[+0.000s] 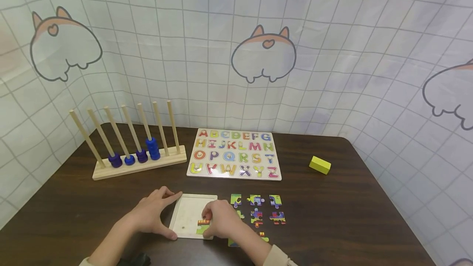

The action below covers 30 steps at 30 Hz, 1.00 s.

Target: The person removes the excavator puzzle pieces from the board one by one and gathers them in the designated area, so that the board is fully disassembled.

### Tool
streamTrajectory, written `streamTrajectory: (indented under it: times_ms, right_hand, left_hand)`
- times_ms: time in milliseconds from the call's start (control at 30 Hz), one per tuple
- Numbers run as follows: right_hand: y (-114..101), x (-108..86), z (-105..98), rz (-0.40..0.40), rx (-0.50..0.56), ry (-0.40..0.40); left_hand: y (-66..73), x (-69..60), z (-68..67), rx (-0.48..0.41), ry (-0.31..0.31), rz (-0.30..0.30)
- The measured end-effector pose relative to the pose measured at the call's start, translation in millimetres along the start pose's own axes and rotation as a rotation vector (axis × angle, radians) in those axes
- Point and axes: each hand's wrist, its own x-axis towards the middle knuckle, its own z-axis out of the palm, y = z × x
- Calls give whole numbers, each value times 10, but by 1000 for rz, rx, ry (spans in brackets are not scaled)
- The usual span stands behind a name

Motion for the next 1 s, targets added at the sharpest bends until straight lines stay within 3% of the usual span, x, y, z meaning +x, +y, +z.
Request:
streamTrajectory:
  times_ms: [300,533,1000]
  right_hand:
    - [-32,-40,-28,13,36,9]
    - [-19,-93,-72,-24,45,19]
    - [156,-331,-271,-25,86,36]
  left_hand:
    - [-1,10,5,8,-6,0]
    - [7,8,-10,11,-3,3]
    - [14,9,-17,7,-10,0]
